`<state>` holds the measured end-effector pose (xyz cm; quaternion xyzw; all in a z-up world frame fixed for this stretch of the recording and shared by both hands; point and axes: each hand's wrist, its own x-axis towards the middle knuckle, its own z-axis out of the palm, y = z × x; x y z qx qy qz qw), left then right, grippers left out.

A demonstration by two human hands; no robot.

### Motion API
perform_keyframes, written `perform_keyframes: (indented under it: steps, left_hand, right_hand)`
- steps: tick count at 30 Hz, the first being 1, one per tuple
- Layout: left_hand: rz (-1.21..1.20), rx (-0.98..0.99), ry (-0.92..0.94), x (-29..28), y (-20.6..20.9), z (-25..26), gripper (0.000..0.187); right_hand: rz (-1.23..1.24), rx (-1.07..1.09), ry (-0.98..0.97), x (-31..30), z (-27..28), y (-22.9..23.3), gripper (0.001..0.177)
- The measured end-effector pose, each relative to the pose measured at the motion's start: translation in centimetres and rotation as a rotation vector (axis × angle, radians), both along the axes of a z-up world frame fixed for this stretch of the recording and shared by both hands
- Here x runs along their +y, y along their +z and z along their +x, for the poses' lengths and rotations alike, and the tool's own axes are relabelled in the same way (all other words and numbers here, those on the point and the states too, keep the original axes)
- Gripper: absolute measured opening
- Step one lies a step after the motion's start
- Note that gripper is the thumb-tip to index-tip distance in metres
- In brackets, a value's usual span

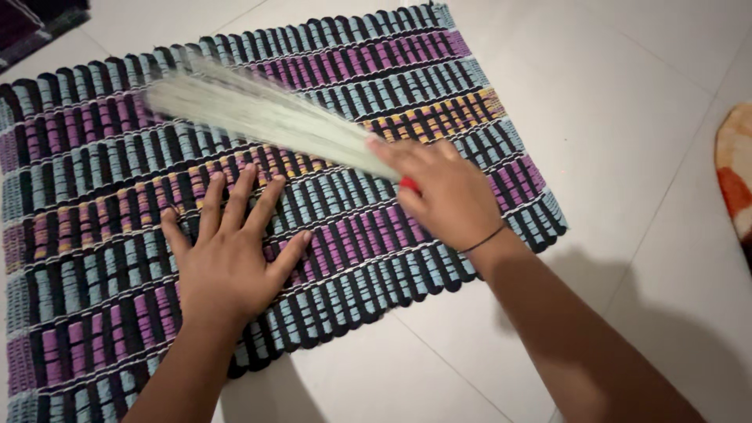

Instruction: The person brushes a patterned floor mat with a handheld broom and then folds it by hand on the floor.

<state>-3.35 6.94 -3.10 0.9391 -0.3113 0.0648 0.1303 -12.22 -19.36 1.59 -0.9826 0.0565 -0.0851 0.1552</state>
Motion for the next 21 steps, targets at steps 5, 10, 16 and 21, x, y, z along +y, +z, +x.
perform_keyframes:
  steps: [5,10,16,21]
  left_hand:
    - [0.005,-0.01,-0.005,0.1,-0.2,0.1,0.075]
    - [0.006,-0.014,-0.01,0.0,-0.3,0.1,0.076]
    - [0.172,0.078,0.027,0.0,-0.1,0.3,0.077]
    - [0.057,0.007,-0.013,0.2,-0.1,0.3,0.077]
  right_hand:
    - [0.072,-0.194,-0.169,-4.4,-0.4,-1.8,0.067]
    - [0.337,-0.371,-0.222,-3.2,-0.8,-1.7,0.068]
    - [0.162,0.037,0.147,2.4,0.9,-0.5,0.064]
    - [-0.137,-0.09,0.2,2.7,1.0,-1.2,0.053]
